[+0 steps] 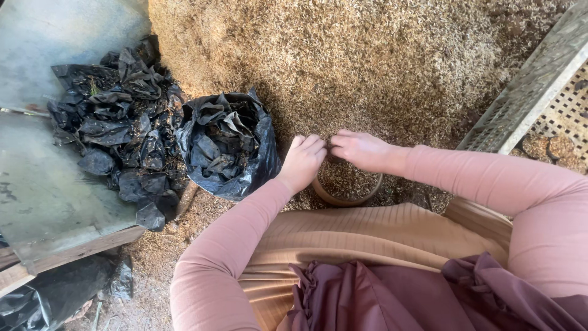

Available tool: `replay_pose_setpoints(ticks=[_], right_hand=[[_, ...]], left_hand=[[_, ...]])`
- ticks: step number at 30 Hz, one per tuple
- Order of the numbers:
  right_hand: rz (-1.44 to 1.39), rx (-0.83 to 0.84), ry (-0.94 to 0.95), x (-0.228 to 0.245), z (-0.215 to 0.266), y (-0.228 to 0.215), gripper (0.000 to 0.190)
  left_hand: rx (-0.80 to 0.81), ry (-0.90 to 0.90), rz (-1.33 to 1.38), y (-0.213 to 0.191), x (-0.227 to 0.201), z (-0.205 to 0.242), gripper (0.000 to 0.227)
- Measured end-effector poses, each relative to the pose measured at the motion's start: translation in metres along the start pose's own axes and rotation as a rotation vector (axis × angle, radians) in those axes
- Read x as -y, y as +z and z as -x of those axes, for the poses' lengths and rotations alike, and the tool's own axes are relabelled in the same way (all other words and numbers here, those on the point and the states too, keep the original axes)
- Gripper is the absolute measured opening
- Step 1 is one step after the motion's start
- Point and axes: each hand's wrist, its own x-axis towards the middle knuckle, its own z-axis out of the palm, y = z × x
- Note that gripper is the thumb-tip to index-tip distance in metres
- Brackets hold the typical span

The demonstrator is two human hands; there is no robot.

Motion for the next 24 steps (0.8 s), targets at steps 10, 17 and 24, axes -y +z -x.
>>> replay_pose_setpoints(ticks=[10,17,24], right_hand=[[-0.458,0.074,0.626,-0.102,0.033,0.035,0.022],[-0.439,0.513,1.157,-0.122,0.058,0.108,0.047],[-0.653,0.41,1.007,-0.116,0.037,0.057,0.033]], left_hand=[[0.208,-0.303,0.202,-0.004,0.035,0.009,0.028],[0.24,-0.292,0.206,-0.009,0.016,-0.004,0.019],[0.055,0.094,0.22,-0.018,0.002,-0.01,0.026]])
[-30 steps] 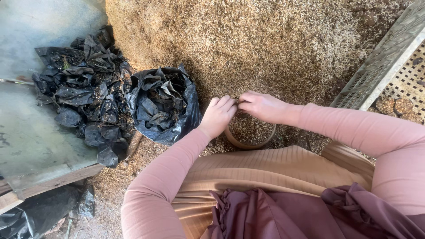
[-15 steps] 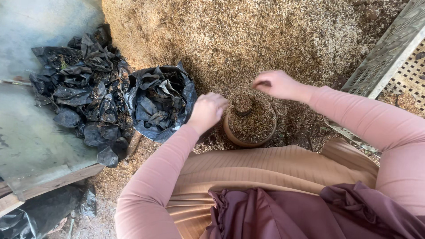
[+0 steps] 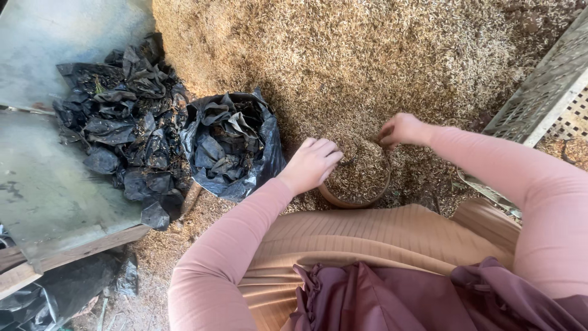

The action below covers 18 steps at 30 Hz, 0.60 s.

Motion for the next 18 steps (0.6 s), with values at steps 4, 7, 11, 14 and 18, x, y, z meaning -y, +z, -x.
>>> replay_pose_setpoints(ticks=[4,7,11,14,18], right_hand=[[-0.132,0.009,-0.236,0.046,0.045,-0.032,0.032],[0.025,-0.033,-0.448,0.086,0.069,-0.034,0.026],[0.211,-0.163,-0.586,0.112,0.087,-0.009,0.025],[0.301,-0.25,-0.841,0.11,0.088,0.008,0.021],[0.48,-0.407,-0.975,0.101,0.09,0.03,0.025]], left_hand=[[-0.15,-0.433,0.317,0.014,0.003,0.001,0.016],[-0.181,-0.79,0.568,0.027,0.012,-0.005,0.021],[-0.125,-0.892,0.642,0.038,0.02,-0.01,0.02],[-0.127,-0.933,0.62,0.044,0.023,-0.007,0.019],[-0.137,-1.014,0.626,0.049,0.024,-0.01,0.017]])
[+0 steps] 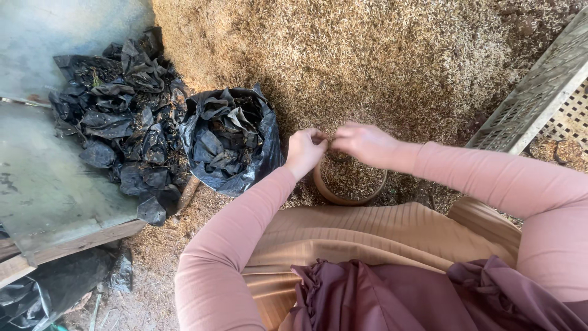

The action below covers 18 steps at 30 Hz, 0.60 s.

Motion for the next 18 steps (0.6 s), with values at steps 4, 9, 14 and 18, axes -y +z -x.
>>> replay_pose_setpoints(ticks=[4,9,14,18], right_hand=[[0.269,-0.009,-0.214,0.006,0.005,0.006,0.032],[-0.067,0.036,0.097,-0.01,-0.004,-0.007,0.024],[-0.221,-0.065,0.099,-0.017,0.001,-0.01,0.021],[-0.143,-0.098,-0.039,-0.013,0.013,-0.004,0.019]], left_hand=[[0.01,0.019,-0.106,0.004,-0.005,0.0,0.015],[0.143,-0.014,-0.199,-0.004,-0.014,-0.011,0.015],[0.229,-0.251,0.045,0.0,-0.018,-0.021,0.021],[0.235,-0.335,0.121,0.003,-0.017,-0.018,0.025]])
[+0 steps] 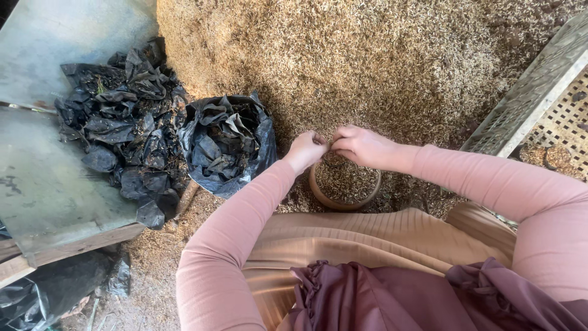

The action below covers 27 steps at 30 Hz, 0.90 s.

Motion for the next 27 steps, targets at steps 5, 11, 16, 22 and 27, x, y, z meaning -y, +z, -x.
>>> replay_pose_setpoints(ticks=[5,11,16,22,27], right_hand=[[0.22,0.07,-0.132,0.005,0.01,0.008,0.029],[0.252,0.217,0.022,0.004,-0.003,0.009,0.016],[0.194,0.114,-0.078,-0.002,-0.011,0.007,0.022],[-0.188,0.017,0.319,-0.064,0.004,-0.004,0.015],[0.041,0.324,0.639,-0.127,0.061,0.028,0.034]], left_hand=[[-0.189,0.198,-0.233,0.006,0.007,0.007,0.019],[-0.255,0.314,-0.29,0.018,0.005,0.014,0.008],[-0.291,0.427,-0.331,0.019,0.002,0.02,0.007],[-0.309,0.81,-0.453,0.002,-0.006,0.044,0.015],[-0.065,1.192,-0.938,-0.006,-0.004,0.066,0.022]])
